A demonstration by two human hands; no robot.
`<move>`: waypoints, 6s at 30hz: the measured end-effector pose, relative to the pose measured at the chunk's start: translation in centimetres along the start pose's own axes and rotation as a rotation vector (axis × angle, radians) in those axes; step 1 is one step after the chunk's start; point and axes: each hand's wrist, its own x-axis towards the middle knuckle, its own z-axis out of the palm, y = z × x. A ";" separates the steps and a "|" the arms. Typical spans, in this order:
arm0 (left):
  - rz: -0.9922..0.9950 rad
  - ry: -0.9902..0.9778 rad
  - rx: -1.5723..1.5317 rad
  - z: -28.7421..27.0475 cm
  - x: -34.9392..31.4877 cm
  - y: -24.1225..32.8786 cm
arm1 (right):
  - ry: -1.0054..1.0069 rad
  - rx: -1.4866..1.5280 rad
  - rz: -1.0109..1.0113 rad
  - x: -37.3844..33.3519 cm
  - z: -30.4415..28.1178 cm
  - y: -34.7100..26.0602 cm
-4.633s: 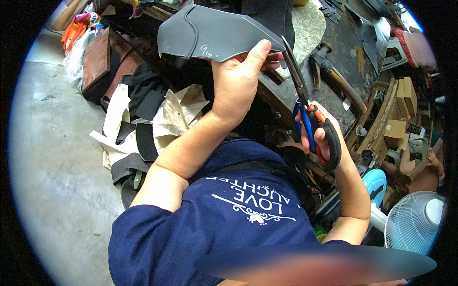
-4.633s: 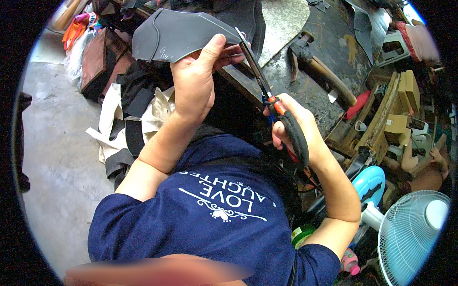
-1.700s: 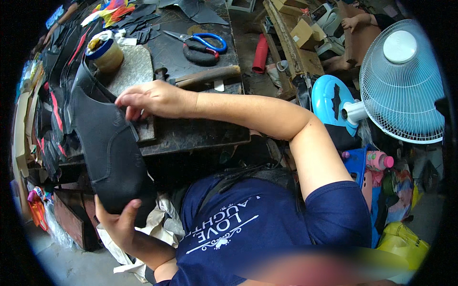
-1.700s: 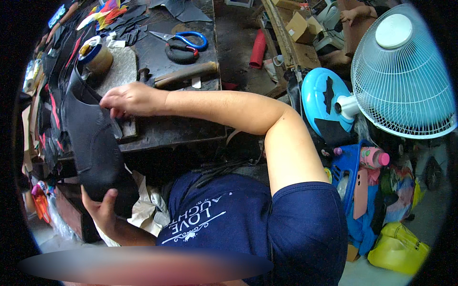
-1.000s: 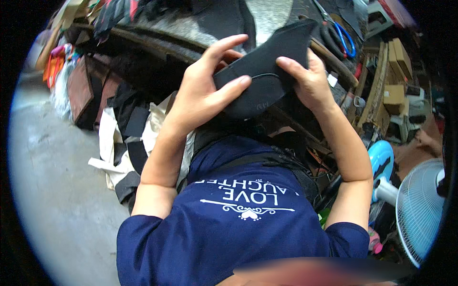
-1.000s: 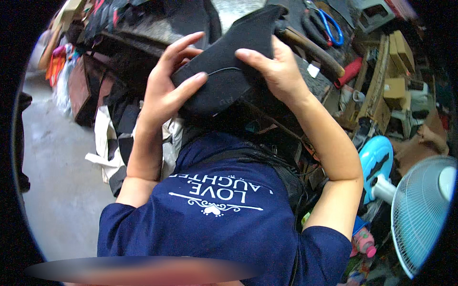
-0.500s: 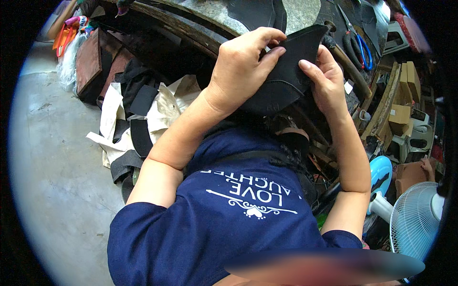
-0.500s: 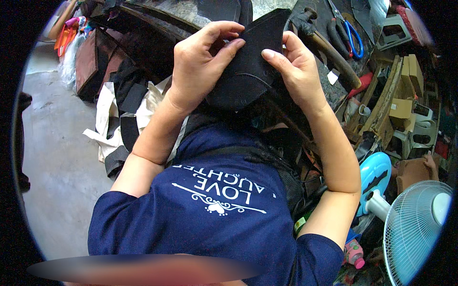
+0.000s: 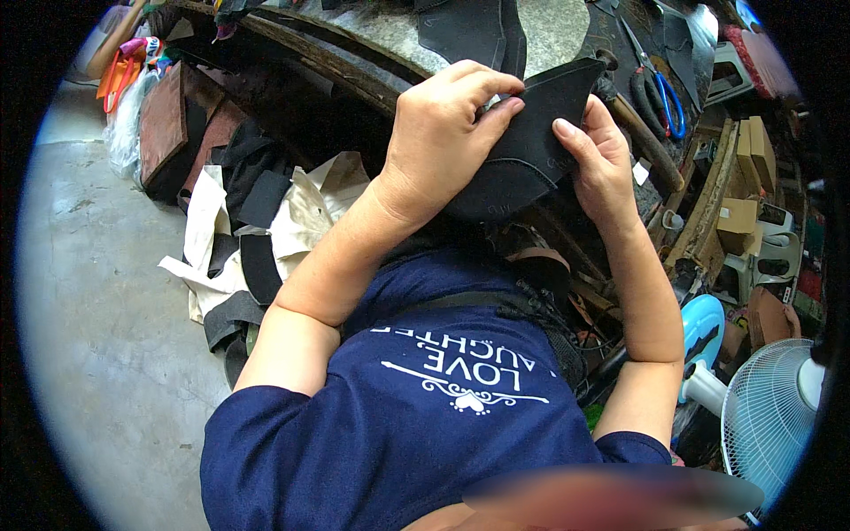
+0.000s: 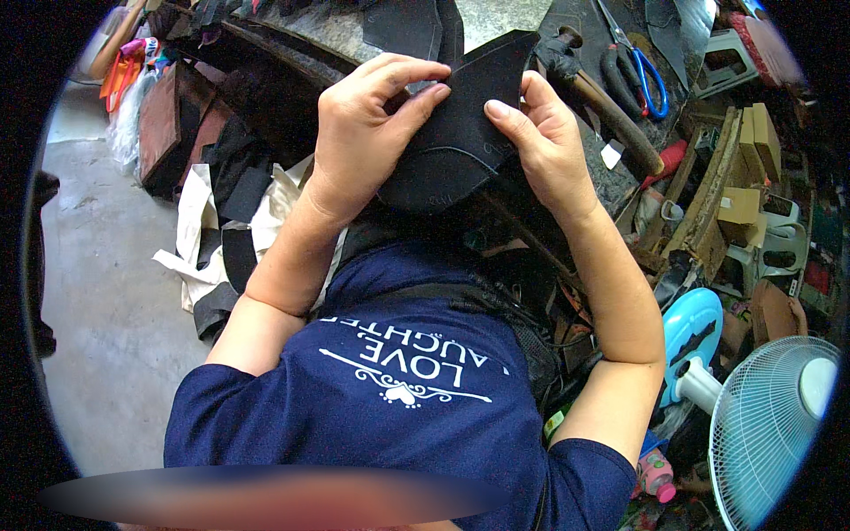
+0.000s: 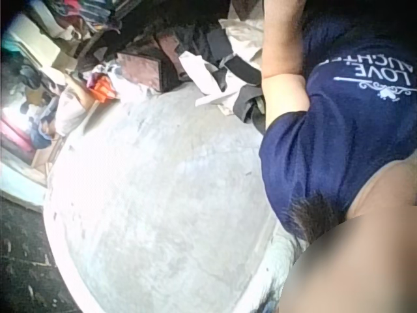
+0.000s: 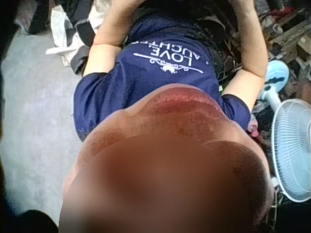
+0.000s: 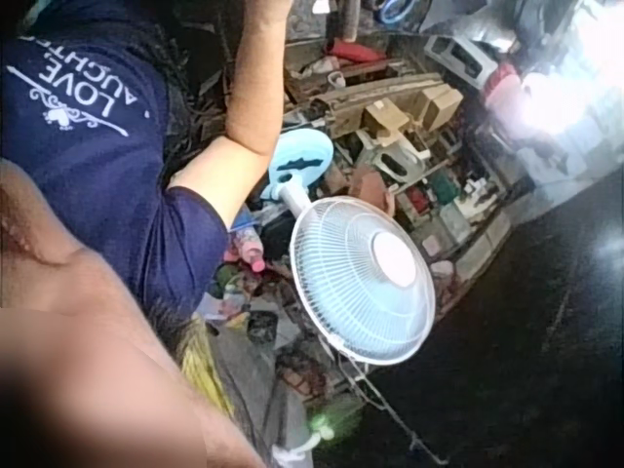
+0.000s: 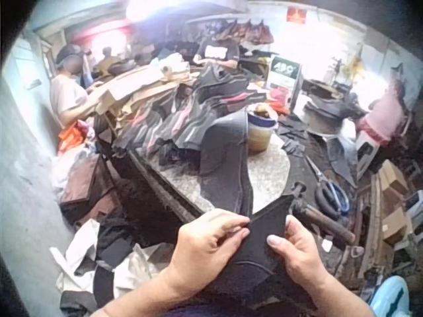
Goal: The person uses shears to trim the edges of black leather pieces, repeatedly cutting, rotating, and inspecting the material. The person places finished pieces on a pile on the table.
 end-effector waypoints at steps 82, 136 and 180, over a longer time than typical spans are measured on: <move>-0.184 -0.177 -0.248 0.3 -0.3 0.2 | 0.002 -0.543 -0.127 -0.8 -0.3 -0.5; -0.253 -0.134 -0.388 2.4 1.7 0.3 | -0.057 -0.582 -0.143 -0.8 -0.1 -0.5; 0.262 -0.315 -0.517 0.0 1.2 6.4 | -0.093 -0.365 -0.029 -8.5 -1.9 -1.6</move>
